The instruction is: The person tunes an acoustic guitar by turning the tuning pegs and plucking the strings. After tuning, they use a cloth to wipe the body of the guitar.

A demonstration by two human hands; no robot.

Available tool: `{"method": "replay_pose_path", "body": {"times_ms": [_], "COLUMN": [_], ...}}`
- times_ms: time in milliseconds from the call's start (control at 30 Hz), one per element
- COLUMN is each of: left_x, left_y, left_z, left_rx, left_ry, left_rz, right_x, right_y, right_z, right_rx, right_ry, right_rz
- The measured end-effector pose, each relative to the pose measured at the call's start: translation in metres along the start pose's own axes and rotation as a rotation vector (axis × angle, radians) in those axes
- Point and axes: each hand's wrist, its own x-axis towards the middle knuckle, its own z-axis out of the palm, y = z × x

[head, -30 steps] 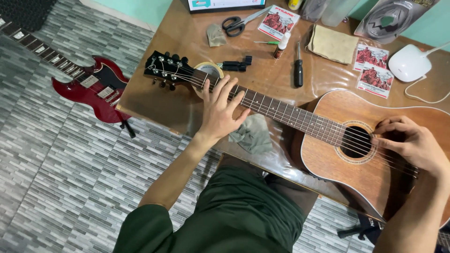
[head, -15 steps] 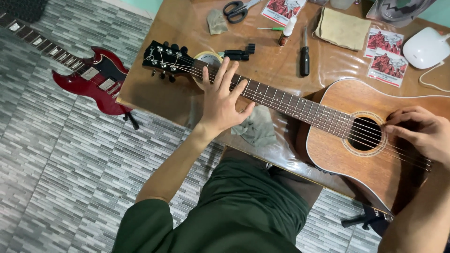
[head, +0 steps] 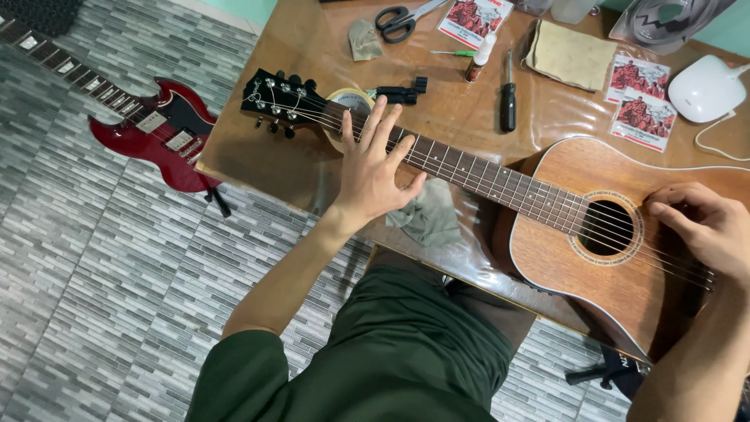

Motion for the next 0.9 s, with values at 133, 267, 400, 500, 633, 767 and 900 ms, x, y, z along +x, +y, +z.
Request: {"method": "replay_pose_path", "body": {"times_ms": [133,267,400,500,633,767,900], "left_x": [-0.004,-0.014,-0.019,-0.019,-0.019,-0.018,-0.019], "left_y": [-0.004,-0.012,-0.014,-0.016,-0.016,-0.014,-0.013], "left_z": [0.002,0.000,-0.003,0.003,0.002,0.001,-0.004], "left_rx": [-0.014,-0.064,-0.062,-0.044,-0.030,-0.040,-0.030], "left_ry": [-0.008,0.077,0.080,0.094,0.105,0.061,0.032], "left_rz": [0.005,-0.050,-0.067,-0.066,-0.050,-0.062,-0.060], "right_x": [0.001,0.005,0.006,0.004,0.004,0.001,0.000], "right_y": [-0.020,-0.040,-0.026,-0.031,-0.029,-0.019,-0.007], "right_z": [0.001,-0.001,0.001,0.002,0.001,0.000,0.001], "right_rx": [-0.010,-0.108,-0.163,-0.166,-0.161,-0.078,-0.051], "right_ry": [0.004,-0.125,-0.139,-0.123,-0.126,-0.112,-0.103], "right_rz": [0.026,0.196,0.177,0.184,0.178,0.104,0.038]}}
